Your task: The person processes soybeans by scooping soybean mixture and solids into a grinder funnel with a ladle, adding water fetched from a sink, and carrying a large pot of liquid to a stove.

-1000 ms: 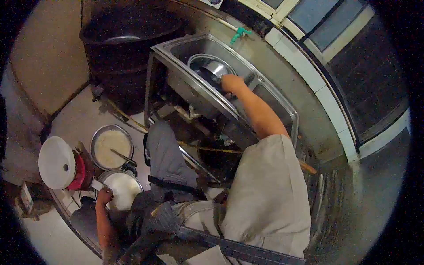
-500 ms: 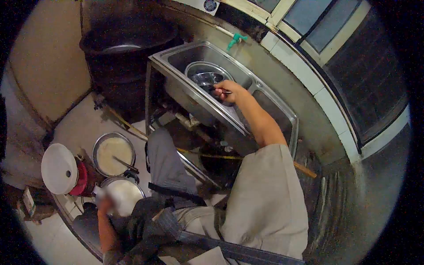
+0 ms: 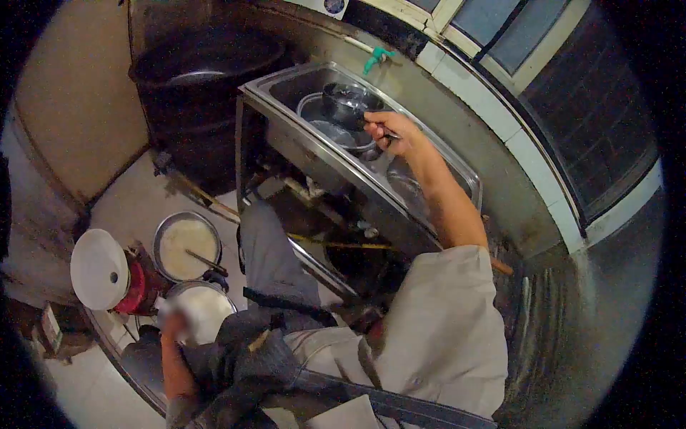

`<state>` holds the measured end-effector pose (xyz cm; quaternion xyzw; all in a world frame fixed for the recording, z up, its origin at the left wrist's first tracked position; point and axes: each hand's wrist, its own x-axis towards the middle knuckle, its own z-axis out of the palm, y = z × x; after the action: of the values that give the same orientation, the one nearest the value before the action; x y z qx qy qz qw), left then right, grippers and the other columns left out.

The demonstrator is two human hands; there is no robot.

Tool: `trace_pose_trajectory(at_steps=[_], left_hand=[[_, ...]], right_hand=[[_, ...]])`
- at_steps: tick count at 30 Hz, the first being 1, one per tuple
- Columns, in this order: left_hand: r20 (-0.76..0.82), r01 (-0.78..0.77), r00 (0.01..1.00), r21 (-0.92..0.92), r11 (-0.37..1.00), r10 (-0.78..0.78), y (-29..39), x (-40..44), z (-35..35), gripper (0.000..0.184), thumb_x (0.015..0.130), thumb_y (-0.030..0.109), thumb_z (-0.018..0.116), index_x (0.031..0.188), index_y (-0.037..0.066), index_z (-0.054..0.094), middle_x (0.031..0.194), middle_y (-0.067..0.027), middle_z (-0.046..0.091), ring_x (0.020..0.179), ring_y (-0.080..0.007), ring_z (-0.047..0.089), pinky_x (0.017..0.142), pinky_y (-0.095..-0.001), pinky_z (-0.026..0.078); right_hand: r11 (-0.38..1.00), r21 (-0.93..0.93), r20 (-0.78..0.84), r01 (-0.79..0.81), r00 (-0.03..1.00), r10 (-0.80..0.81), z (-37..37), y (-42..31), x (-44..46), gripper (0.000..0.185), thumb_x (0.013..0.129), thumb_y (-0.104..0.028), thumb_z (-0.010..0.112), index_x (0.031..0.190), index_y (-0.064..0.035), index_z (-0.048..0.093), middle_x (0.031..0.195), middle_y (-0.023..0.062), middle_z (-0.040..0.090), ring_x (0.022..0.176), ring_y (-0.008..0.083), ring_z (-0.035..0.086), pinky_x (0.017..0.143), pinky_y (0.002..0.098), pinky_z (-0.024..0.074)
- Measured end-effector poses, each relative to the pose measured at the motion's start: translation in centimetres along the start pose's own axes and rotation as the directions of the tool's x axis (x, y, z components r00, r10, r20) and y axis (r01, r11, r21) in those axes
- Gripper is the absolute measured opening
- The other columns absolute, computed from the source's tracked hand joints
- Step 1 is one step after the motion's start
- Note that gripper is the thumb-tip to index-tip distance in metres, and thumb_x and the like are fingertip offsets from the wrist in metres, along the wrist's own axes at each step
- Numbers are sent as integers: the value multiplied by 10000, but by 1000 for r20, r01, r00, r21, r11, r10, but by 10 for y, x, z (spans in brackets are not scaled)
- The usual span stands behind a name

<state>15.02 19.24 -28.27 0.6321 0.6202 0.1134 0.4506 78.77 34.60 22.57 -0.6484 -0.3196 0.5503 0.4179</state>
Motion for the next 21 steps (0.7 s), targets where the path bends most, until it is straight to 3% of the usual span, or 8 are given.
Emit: trace_pose_trajectory(at_steps=[2,8,9,10,12,13,14,21], left_hand=[[-21,132,990,-133,982,-136,31,-6,-10,249,824,184,587,922,-42,624,689,-154,660,554,-215,649,525,-345,505],[-130,87,987,-83,993,-98,13,3,0,241,786,186,602,902,-16,662,736,-156,664,586,-243,663,597,-373,529],[-103,198,972,-108,974,-209,28,2,-5,228,794,180,593,895,-13,660,737,-167,661,602,-247,663,603,-378,525],[-181,64,982,86,994,-48,40,-12,-9,220,809,187,576,877,-8,651,734,-167,660,599,-253,656,592,-381,519],[-127,47,990,-44,998,-53,8,5,1,229,811,205,551,887,8,640,749,-188,661,657,-301,654,648,-418,514],[49,202,978,-24,979,-200,11,10,-4,247,811,204,547,909,-3,642,769,-217,658,709,-326,660,692,-437,509],[-232,-32,972,28,999,38,31,-8,-4,260,818,206,540,924,-9,641,800,-228,660,741,-348,661,701,-440,509],[-124,48,991,-66,997,-56,27,6,-6,265,791,226,559,939,28,654,854,-224,666,756,-362,652,710,-437,508]], right_hand=[[998,-39,54,56,997,-53,1,-9,-11,251,913,-243,599,890,-2,533,608,-73,503,426,-13,411,334,155,276],[966,-142,124,216,972,-199,62,-31,-63,237,926,-233,571,908,2,550,613,-61,474,409,-7,388,324,160,260],[952,-155,167,262,957,-236,75,-30,-67,239,927,-228,567,922,10,553,614,-59,467,405,-6,383,321,162,264],[956,-166,204,242,957,-207,86,-29,-70,239,927,-228,567,922,10,553,614,-59,467,405,-6,383,321,162,264],[936,-195,288,292,929,-230,108,-22,-68,256,930,-258,557,910,-3,557,598,-70,471,408,1,415,323,179,294],[942,-205,334,265,924,-187,120,-14,-64,256,930,-258,557,910,-3,557,598,-70,471,408,1,415,323,179,294],[952,-171,374,254,910,-176,132,-5,-60,265,928,-262,558,945,3,559,601,-63,471,406,2,413,319,182,296],[996,-80,608,30,793,25,230,101,-4,308,904,-271,604,1006,16,563,628,-22,497,411,48,445,331,203,327]])
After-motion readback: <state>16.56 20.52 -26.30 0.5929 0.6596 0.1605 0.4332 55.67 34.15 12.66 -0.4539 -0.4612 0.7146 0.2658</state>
